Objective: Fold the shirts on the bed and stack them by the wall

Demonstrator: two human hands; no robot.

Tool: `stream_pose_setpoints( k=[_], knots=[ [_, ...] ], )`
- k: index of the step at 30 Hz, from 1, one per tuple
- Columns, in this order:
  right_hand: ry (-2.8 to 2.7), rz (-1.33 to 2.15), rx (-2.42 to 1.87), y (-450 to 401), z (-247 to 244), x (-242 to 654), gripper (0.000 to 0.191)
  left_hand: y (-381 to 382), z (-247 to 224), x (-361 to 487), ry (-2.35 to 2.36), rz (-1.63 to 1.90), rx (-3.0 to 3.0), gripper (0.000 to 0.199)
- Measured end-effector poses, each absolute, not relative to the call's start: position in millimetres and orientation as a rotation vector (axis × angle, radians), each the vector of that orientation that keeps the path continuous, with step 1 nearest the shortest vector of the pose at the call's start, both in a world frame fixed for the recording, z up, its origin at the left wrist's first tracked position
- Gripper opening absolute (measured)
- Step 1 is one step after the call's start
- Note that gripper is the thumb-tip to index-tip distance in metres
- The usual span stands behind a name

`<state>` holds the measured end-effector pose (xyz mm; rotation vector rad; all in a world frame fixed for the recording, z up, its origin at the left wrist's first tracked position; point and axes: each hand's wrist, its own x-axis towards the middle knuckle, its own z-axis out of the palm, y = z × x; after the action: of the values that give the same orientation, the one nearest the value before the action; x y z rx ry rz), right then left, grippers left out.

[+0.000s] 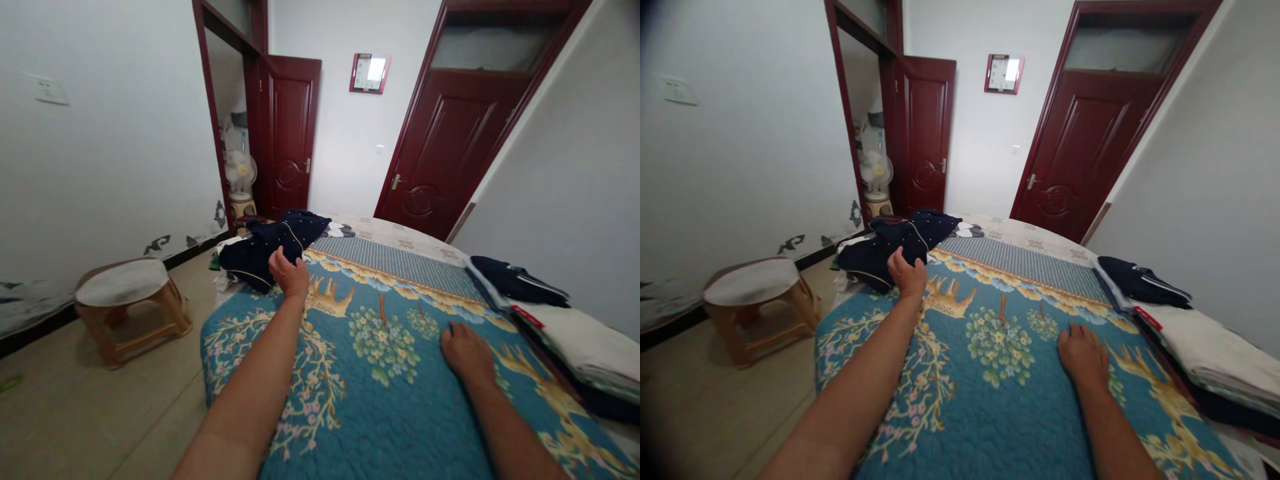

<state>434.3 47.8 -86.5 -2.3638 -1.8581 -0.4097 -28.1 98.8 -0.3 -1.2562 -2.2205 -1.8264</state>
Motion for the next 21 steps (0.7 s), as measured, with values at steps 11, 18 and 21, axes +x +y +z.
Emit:
stream_pose_setpoints(
  k=[11,18,21],
  knots=[
    [-1.906,-0.39,-2.302,41.2,-87.9,421.6,0.057,110.4,-10.1,-68.8,-2.778,-0.695,-1.488,0.039],
    [-1.906,-0.387,-2.242,41.8,-91.2,425.7,0.056,109.0,-11.5,-73.6,-2.721,-0.669,-1.414,0.042],
    [-1.89,-0.374,-2.216,42.2,-94.0,427.9,0.056,109.9,-11.9,-78.1,-2.758,-0.68,-1.432,0.037]
  ],
)
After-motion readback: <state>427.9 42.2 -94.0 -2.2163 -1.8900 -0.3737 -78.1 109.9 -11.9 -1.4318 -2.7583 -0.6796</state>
